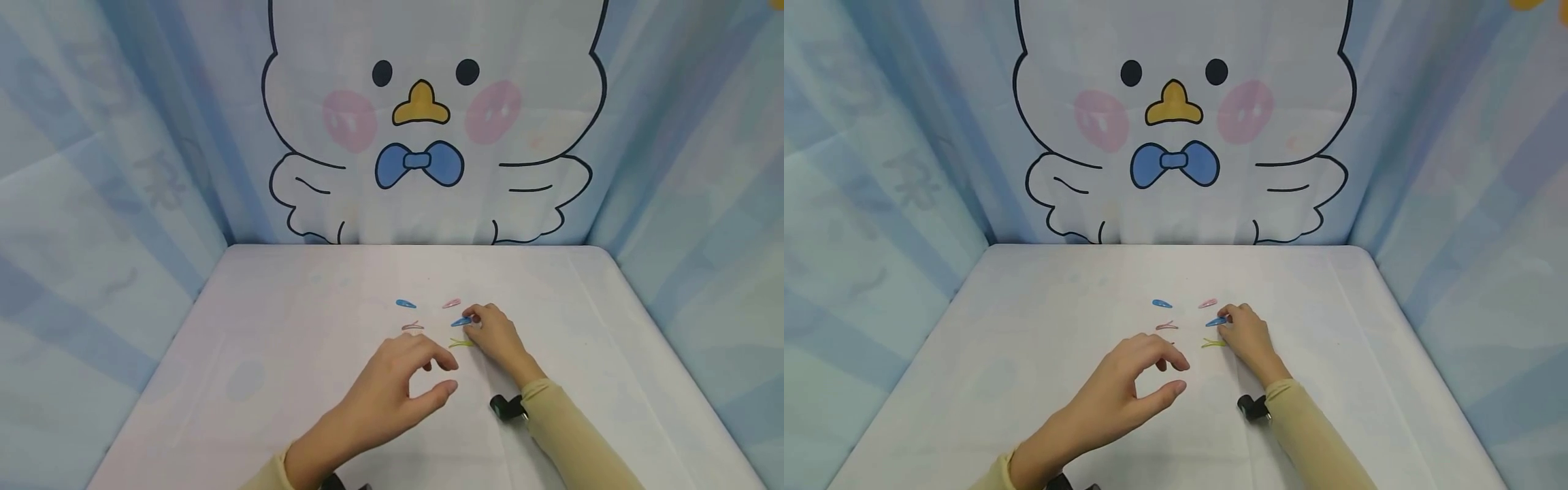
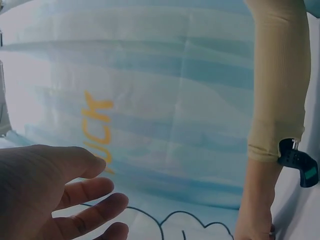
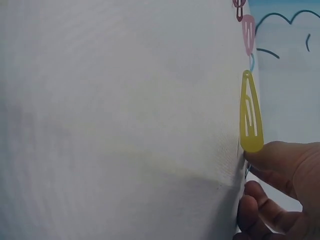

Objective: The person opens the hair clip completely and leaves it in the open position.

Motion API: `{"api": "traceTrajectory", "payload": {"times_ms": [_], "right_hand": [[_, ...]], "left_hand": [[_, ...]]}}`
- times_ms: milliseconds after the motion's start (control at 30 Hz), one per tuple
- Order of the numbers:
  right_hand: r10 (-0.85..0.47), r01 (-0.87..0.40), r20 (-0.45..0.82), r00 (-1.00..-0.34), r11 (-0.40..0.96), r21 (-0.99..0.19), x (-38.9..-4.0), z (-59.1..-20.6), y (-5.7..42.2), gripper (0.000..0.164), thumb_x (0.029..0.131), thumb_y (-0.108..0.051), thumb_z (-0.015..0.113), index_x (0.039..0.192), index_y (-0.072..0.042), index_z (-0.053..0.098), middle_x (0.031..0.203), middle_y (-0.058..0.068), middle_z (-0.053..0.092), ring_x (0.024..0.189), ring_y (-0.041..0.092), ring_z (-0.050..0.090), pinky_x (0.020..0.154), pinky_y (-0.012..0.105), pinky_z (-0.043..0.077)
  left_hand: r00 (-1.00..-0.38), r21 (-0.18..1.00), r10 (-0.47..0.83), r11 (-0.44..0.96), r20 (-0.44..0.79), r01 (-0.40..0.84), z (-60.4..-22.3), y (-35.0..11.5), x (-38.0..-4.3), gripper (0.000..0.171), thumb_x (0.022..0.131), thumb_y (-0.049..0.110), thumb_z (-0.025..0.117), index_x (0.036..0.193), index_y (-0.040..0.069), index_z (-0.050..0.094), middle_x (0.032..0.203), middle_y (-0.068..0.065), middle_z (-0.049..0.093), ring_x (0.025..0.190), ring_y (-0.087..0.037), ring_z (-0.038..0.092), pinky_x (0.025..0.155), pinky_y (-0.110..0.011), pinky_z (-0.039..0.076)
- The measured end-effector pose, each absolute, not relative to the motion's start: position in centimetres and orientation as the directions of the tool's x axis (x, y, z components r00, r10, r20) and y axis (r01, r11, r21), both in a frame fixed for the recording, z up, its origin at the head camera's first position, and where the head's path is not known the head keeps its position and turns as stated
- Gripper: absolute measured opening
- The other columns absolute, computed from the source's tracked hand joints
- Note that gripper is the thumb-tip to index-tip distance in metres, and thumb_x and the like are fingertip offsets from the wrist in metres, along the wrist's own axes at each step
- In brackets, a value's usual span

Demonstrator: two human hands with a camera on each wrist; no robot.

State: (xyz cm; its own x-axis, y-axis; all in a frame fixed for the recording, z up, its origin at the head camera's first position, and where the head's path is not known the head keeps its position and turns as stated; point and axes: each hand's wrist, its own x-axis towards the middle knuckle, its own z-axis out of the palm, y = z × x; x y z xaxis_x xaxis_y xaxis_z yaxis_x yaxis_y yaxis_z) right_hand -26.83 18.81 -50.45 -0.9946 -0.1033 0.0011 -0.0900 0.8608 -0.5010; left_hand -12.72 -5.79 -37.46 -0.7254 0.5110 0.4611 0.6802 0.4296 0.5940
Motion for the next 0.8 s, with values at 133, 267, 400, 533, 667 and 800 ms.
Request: {"api": "traceTrajectory", "payload": {"times_ms": [133,267,400,533,667,800], "right_hand": [[-0.109,-0.103,0.017,-0.994,0.858,-0.503,-26.79,-50.38,18.83,0.017,0.093,-0.015,0.071,0.107,-0.005,0.069,0.103,0.014,0.064,0.092,0.029,0.06,0.086,0.051,0.05],[-0.104,-0.097,0.016,-0.995,0.848,-0.52,-26.82,-50.27,18.92,0.015,0.093,-0.014,0.072,0.103,-0.004,0.069,0.098,0.012,0.065,0.088,0.027,0.06,0.083,0.048,0.05],[-0.112,-0.104,0.018,-0.994,0.841,-0.531,-26.77,-50.24,18.94,0.013,0.092,-0.013,0.073,0.1,-0.004,0.07,0.095,0.012,0.065,0.086,0.025,0.061,0.082,0.047,0.05],[-0.119,-0.11,0.019,-0.993,0.83,-0.546,-26.72,-50.24,18.98,0.011,0.093,-0.013,0.073,0.099,-0.004,0.069,0.093,0.011,0.066,0.085,0.024,0.061,0.081,0.044,0.05],[-0.115,-0.105,0.016,-0.993,0.829,-0.549,-26.75,-50.34,19.05,0.01,0.093,-0.012,0.072,0.098,-0.004,0.069,0.089,0.009,0.066,0.083,0.022,0.06,0.079,0.04,0.049],[-0.116,-0.101,0.007,-0.993,0.832,-0.545,-26.81,-50.5,19.09,0.009,0.094,-0.012,0.071,0.097,-0.005,0.069,0.086,0.007,0.066,0.081,0.021,0.059,0.077,0.037,0.047]], "left_hand": [[-0.715,0.596,0.515,0.41,0.473,0.69,-37.41,-5.83,-12.48,0.015,0.094,0.023,0.076,0.107,0.023,0.07,0.105,0.017,0.069,0.093,-0.001,0.059,0.087,-0.025,0.047],[-0.713,0.596,0.512,0.407,0.48,0.693,-37.32,-5.87,-12.4,0.014,0.095,0.023,0.075,0.107,0.024,0.07,0.105,0.017,0.069,0.094,-0.001,0.059,0.086,-0.024,0.047],[-0.72,0.6,0.505,0.411,0.477,0.686,-37.19,-5.97,-12.28,0.014,0.094,0.022,0.076,0.107,0.023,0.07,0.104,0.017,0.069,0.094,-0.002,0.059,0.086,-0.024,0.047],[-0.727,0.605,0.499,0.417,0.472,0.679,-37.12,-6.09,-12.18,0.015,0.093,0.021,0.076,0.106,0.024,0.07,0.104,0.018,0.069,0.094,-0.003,0.059,0.085,-0.025,0.046],[-0.726,0.602,0.502,0.42,0.47,0.679,-37.14,-6.18,-12.22,0.016,0.093,0.022,0.076,0.107,0.024,0.07,0.103,0.018,0.069,0.094,-0.004,0.06,0.084,-0.025,0.046],[-0.725,0.593,0.499,0.427,0.475,0.683,-37.25,-6.22,-12.33,0.016,0.093,0.022,0.077,0.107,0.023,0.07,0.103,0.017,0.069,0.093,-0.005,0.06,0.084,-0.025,0.046]]}}
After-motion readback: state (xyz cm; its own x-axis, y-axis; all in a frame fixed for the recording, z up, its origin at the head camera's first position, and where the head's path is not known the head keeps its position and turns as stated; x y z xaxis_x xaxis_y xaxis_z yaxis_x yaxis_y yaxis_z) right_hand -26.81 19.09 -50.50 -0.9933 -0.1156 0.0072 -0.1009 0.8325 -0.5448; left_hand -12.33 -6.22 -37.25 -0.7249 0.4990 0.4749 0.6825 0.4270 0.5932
